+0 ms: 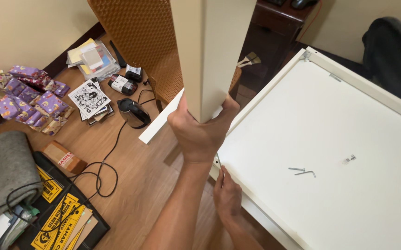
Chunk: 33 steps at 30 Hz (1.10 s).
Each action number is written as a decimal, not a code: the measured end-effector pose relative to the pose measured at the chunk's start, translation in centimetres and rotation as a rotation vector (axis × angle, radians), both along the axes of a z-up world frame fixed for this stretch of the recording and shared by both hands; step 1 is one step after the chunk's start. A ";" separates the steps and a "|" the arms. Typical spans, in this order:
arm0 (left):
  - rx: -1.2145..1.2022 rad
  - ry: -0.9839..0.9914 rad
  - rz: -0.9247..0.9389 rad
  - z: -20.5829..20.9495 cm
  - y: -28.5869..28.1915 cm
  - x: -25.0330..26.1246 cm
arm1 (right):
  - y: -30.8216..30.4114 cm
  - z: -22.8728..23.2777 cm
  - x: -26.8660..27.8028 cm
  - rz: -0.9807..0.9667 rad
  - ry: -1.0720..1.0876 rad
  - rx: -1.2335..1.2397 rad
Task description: The person assembles a small white table, holding a leg against the tabletop panel and driving screws into the corner brackets by hand, then using an L-shaped hex key to tighten the screws. A wrench rests on the panel and the person works on one leg at a time.
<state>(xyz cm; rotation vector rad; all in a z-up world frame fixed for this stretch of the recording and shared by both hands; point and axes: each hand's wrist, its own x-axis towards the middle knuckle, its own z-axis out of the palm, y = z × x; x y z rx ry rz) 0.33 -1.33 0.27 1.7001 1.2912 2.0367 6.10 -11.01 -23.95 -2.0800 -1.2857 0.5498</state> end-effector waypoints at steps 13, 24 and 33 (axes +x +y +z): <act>0.023 -0.022 0.000 -0.4 -0.1 0.0 | 0.1 -2.9 -1.2 -0.175 -0.065 0.004; 0.007 -0.036 0.004 -0.5 -0.2 0.1 | 8.4 1.3 13.0 -0.327 0.256 0.141; -0.023 -0.045 -0.001 -0.3 -0.2 0.1 | 15.9 3.5 9.9 0.117 0.087 -0.105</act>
